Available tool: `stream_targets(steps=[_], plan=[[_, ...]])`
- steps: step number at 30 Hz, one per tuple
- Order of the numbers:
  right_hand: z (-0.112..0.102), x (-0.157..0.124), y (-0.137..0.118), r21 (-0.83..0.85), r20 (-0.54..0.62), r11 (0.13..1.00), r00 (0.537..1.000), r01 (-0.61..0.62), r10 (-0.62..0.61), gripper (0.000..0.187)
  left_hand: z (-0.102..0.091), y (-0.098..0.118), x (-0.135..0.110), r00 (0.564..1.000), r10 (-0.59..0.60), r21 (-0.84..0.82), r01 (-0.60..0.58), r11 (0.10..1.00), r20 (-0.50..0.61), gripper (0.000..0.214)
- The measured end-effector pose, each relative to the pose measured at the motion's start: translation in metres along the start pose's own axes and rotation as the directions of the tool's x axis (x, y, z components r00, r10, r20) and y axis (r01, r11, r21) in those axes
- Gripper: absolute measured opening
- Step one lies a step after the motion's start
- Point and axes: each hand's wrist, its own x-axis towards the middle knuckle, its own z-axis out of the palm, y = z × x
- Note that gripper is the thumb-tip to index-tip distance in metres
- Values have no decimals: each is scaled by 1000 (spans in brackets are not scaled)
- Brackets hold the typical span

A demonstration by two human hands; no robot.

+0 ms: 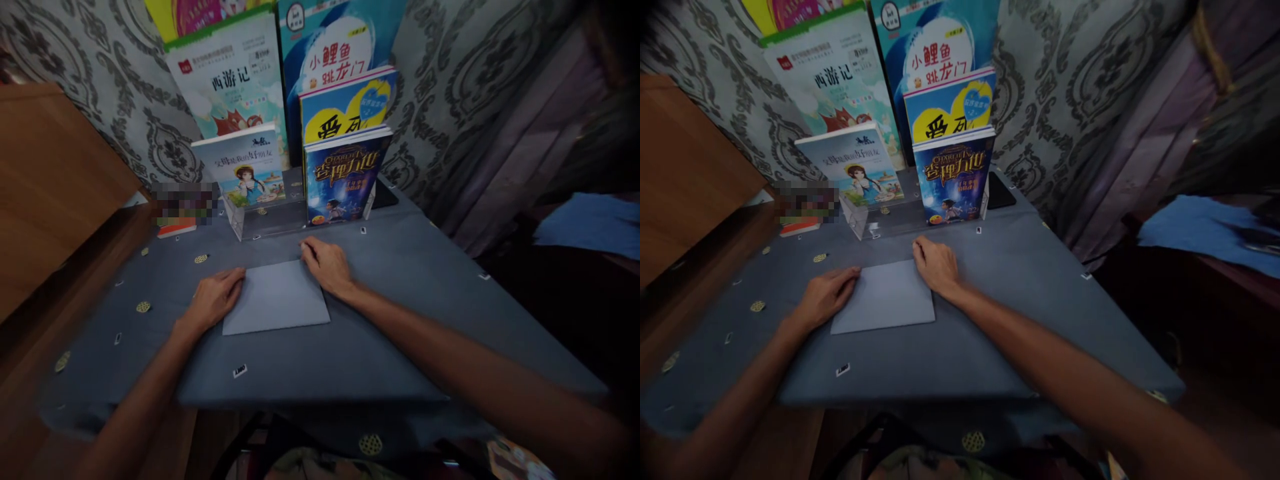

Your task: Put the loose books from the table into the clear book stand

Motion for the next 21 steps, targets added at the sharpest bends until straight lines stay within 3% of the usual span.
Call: stream_targets(steps=[4,9,15,21], plan=[[1,1,1,-11,-3,1000,1000,12,-12,29,1,-16,-16,996,-74,-165,64,984,-55,27],[3,0,2,9,-18,999,999,47,-47,28,-2,-16,-20,995,-102,-279,96,956,-7,31],[7,-2,4,-39,-34,997,997,67,-68,30,-5,-21,-30,985,-83,-313,126,941,148,50],[9,-2,6,-4,-44,996,995,88,-89,31,-11,-32,-35,943,18,-335,101,937,332,82]])
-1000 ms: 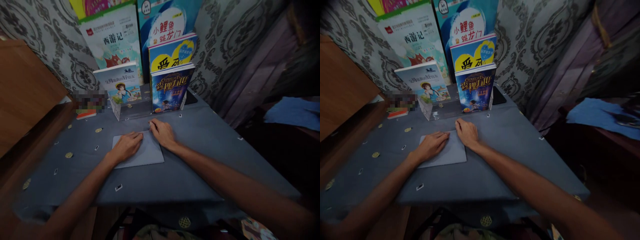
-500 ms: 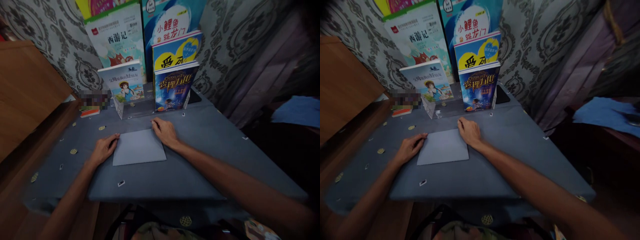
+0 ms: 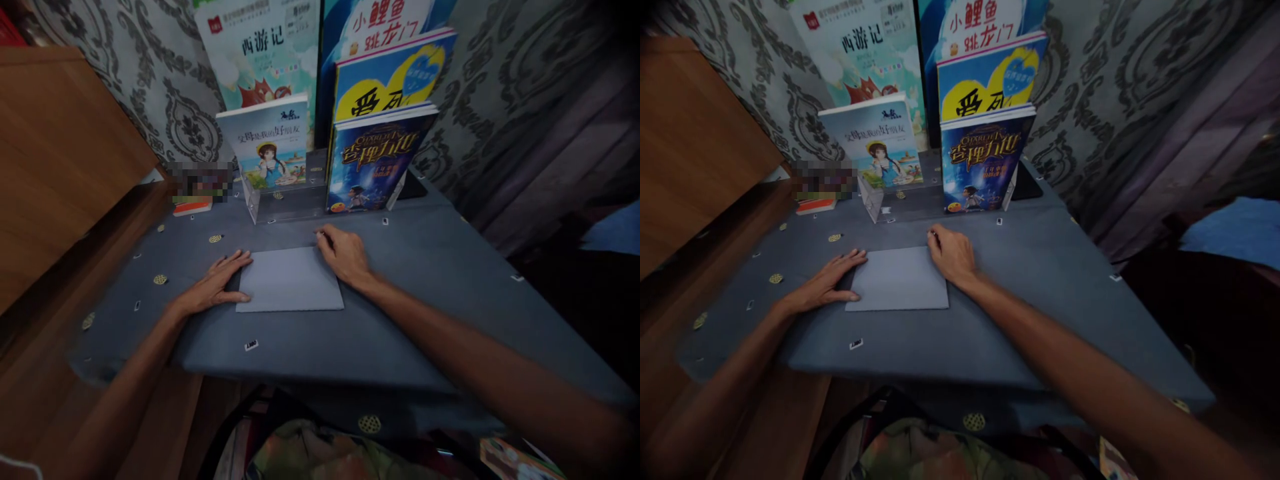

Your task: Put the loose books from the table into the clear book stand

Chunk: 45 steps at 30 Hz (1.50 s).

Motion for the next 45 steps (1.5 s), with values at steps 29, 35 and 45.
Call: stream_targets(steps=[29,35,45], plan=[[-3,10,7,294,29,943,988,-156,154,22,25,87,78,952,307,189,-298,936,-15,49],[-4,10,5,295,30,942,987,-158,156,21,34,112,81,908,417,160,-417,895,37,44],[-5,10,4,265,56,947,983,-181,173,21,39,123,54,866,494,191,-498,846,70,40]])
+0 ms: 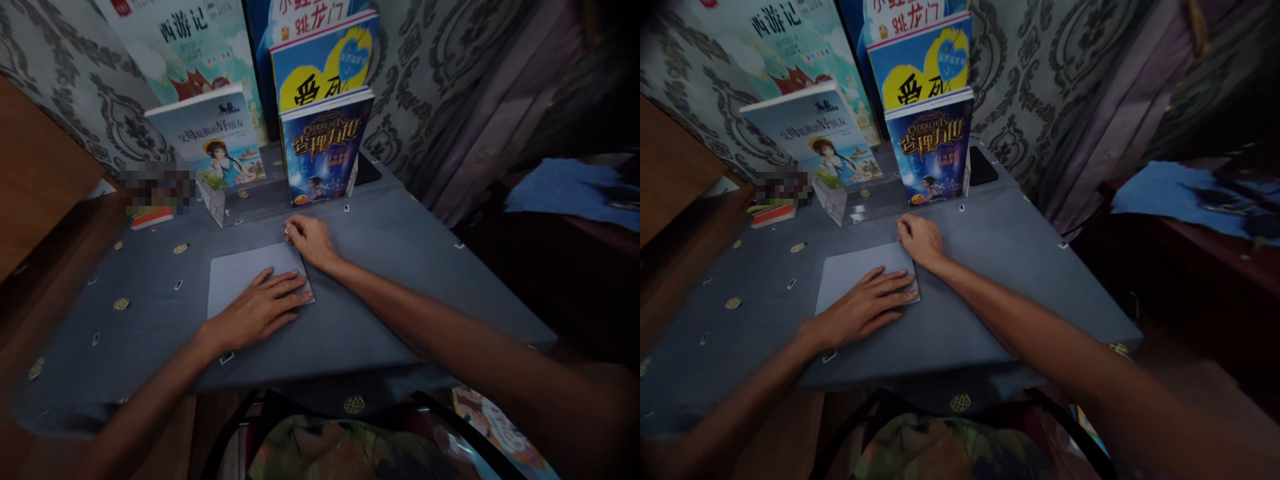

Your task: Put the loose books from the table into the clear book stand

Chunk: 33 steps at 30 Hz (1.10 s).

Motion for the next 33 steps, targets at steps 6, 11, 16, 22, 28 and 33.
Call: stream_targets(steps=[6,11,16,22,28,33], plan=[[0,0,-1,-17,-7,1000,1000,2,-2,21,9,2,-7,989,-128,164,139,977,-76,43],[-1,0,0,-47,1,999,1000,22,-22,23,16,-1,-19,973,-181,239,210,948,-140,45],[0,-4,-3,-131,5,990,998,60,-60,27,19,-3,-22,968,-190,269,229,935,-162,46],[2,-11,-8,-232,37,960,988,157,-152,30,22,-7,-22,974,-150,306,196,931,-167,47],[2,-3,1,-89,-24,987,990,135,-138,27,19,-19,-18,976,-144,270,184,945,-161,48],[-3,4,8,-57,-55,992,992,113,-117,26,15,-38,-1,972,-180,219,211,953,-152,49]])
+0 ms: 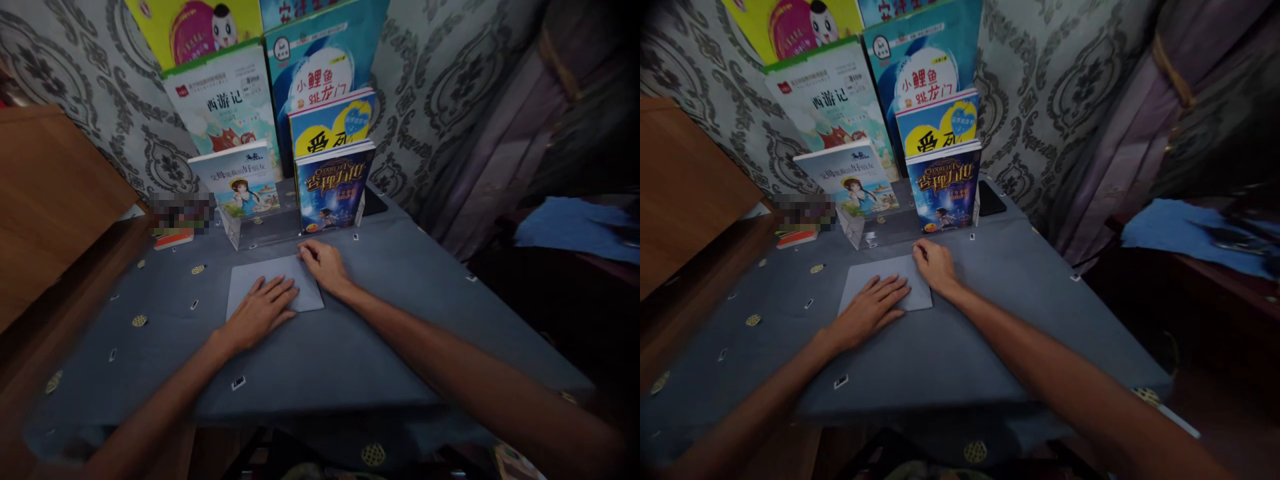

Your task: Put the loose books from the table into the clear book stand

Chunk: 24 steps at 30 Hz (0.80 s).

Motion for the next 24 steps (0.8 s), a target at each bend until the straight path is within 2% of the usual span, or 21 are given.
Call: stream_targets(steps=[4,9,16,20,24], plan=[[-3,2,3,-75,1,997,1000,-9,10,26,2,-10,19,1000,-12,-29,12,999,10,49],[-6,0,-3,-224,84,974,996,25,-6,29,2,-15,33,999,-33,-49,33,998,5,48],[-3,-7,-12,-291,263,931,954,221,-144,29,4,-20,32,997,-70,-143,67,987,-16,47],[-1,-8,-11,-346,328,906,936,245,-129,35,9,-33,29,991,-133,-178,126,976,-27,48],[0,-8,-11,-388,366,890,926,240,-90,39,12,-55,24,968,-249,-167,244,955,-9,49]])
